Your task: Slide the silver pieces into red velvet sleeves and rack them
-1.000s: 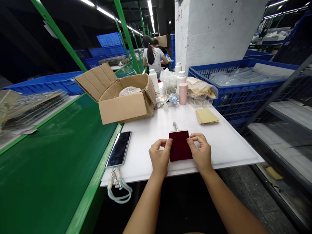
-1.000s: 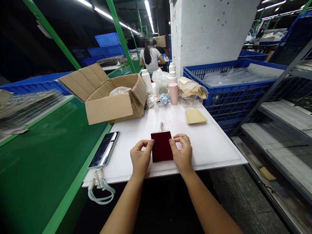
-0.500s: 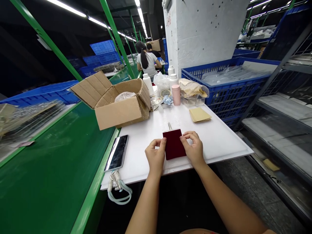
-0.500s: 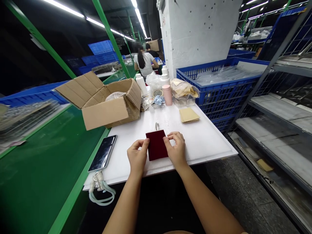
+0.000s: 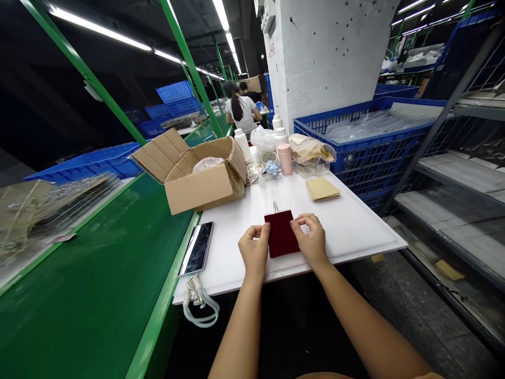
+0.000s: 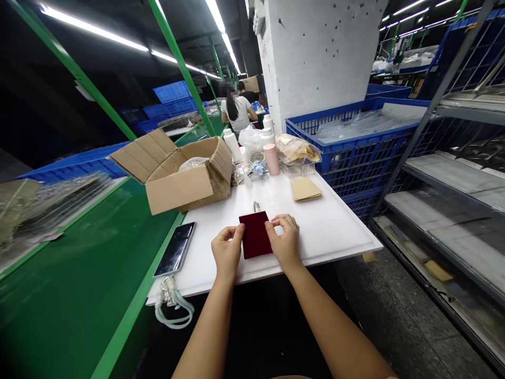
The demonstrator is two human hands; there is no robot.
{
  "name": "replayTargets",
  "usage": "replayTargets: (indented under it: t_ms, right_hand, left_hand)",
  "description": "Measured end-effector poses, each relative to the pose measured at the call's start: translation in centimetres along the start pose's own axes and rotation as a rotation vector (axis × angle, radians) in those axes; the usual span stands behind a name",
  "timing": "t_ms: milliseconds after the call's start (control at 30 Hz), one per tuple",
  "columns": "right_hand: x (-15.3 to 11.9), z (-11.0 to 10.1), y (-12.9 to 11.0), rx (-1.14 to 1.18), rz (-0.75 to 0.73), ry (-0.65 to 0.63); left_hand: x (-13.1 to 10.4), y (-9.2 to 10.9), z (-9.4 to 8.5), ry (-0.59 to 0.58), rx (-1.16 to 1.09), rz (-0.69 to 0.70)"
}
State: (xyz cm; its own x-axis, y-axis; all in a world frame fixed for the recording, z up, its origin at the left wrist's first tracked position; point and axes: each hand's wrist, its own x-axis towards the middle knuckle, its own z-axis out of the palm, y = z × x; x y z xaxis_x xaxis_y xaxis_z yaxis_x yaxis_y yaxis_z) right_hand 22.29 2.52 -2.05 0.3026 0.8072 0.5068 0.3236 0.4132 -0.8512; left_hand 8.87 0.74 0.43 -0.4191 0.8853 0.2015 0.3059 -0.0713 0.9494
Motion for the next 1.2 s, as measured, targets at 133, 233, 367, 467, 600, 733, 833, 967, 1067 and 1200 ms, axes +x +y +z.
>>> replayTargets:
  t_ms: [133, 233, 367, 467, 600, 733, 833, 967, 1067, 1200]
  right_hand:
    - [0.0, 0.1, 0.1, -0.007, -0.005, 0.015]
    - [0.0, 0.2, 0.1, -0.011, -0.01, 0.022]
    - [0.0, 0.2, 0.1, -0.022, -0.018, 0.027]
    - [0.0, 0.2, 0.2, -0.02, -0.018, 0.024]
    - [0.0, 0.3, 0.2, -0.008, -0.009, 0.021]
    - [-0.1, 0.3, 0.2, 0.003, -0.007, 0.023]
    - [-0.1, 0.3, 0.1, 0.006, -0.005, 0.026]
    - [0.0, 0.3, 0.2, 0.0, -0.011, 0.03]
    - [0.1, 0.3, 0.1, -0.032, -0.021, 0.038]
    - [0.1, 0.6, -0.1, -0.132, -0.051, 0.065]
  left_hand:
    - [0.1, -0.1, 0.1, -0.001, 0.002, 0.001]
    - [0.1, -0.2, 0.1, -0.003, 0.005, 0.003]
    - [0.1, -0.1, 0.1, 0.003, 0.015, 0.009]
    - [0.1, 0.1, 0.0, 0.004, 0.023, 0.0]
    - [0.0, 0.3, 0.0, -0.001, 0.034, -0.002]
    - [0.0, 0.2, -0.1, -0.003, 0.041, 0.008]
    - [0.0, 0.2, 0.0, -0.005, 0.041, 0.014]
    - [0.0, 0.3, 0.0, -0.006, 0.072, 0.005]
    - [0.3, 0.6, -0.3, -0.018, 0.172, 0.001]
    - [1.0, 1.3, -1.0, -0.039, 0.35, 0.022]
